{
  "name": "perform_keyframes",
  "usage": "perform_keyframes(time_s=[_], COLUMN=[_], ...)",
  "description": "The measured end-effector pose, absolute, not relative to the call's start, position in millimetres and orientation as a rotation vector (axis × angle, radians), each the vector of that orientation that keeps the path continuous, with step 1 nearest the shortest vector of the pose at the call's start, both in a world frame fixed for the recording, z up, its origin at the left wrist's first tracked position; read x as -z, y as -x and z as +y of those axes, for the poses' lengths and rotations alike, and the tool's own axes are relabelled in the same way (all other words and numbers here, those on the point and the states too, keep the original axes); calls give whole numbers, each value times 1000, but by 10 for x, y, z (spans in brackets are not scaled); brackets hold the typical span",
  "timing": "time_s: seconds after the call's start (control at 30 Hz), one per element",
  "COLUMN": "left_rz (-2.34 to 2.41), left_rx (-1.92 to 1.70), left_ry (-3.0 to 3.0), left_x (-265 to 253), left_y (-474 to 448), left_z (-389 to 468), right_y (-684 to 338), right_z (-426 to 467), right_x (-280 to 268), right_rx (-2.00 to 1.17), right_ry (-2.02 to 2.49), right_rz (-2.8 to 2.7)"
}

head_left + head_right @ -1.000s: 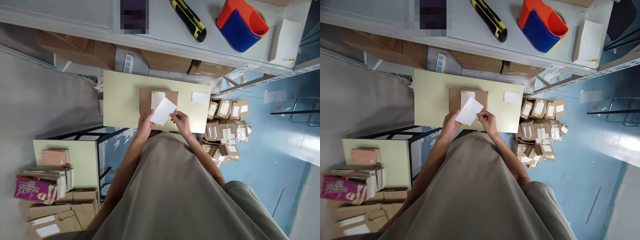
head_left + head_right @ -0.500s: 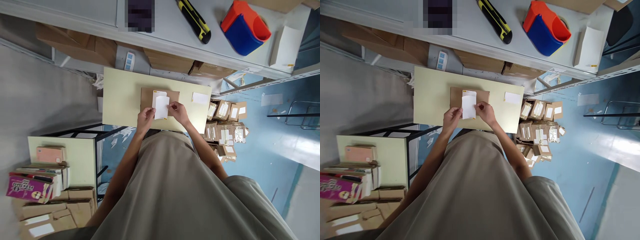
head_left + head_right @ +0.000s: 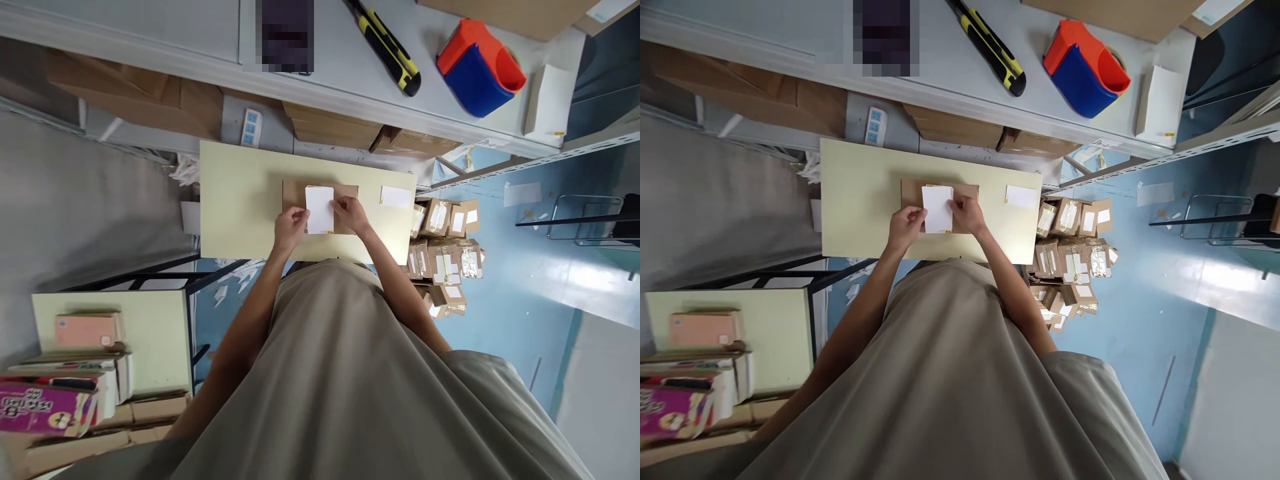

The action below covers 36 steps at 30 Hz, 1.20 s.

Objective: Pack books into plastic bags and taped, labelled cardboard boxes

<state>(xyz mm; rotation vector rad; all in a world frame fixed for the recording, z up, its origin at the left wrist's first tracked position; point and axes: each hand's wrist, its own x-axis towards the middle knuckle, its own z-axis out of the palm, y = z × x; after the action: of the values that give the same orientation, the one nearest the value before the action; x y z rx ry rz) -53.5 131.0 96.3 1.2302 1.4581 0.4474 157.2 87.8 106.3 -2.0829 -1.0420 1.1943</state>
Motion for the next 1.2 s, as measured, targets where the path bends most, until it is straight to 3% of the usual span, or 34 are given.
perform_keyframes(time_s=[0.33, 1.2], left_rz=[1651, 1720], left_rx=[-184, 94], left_ry=[-1386, -1562], left_x=[-854, -1040], left_y=[386, 251], left_z=[1525, 1665], right_y=[-1515, -1397], right_z=[1032, 1134], right_x=[-840, -1017], right_rx=[-1180, -1157], right_ry=[2320, 2568], right_rz=[-1085, -1138])
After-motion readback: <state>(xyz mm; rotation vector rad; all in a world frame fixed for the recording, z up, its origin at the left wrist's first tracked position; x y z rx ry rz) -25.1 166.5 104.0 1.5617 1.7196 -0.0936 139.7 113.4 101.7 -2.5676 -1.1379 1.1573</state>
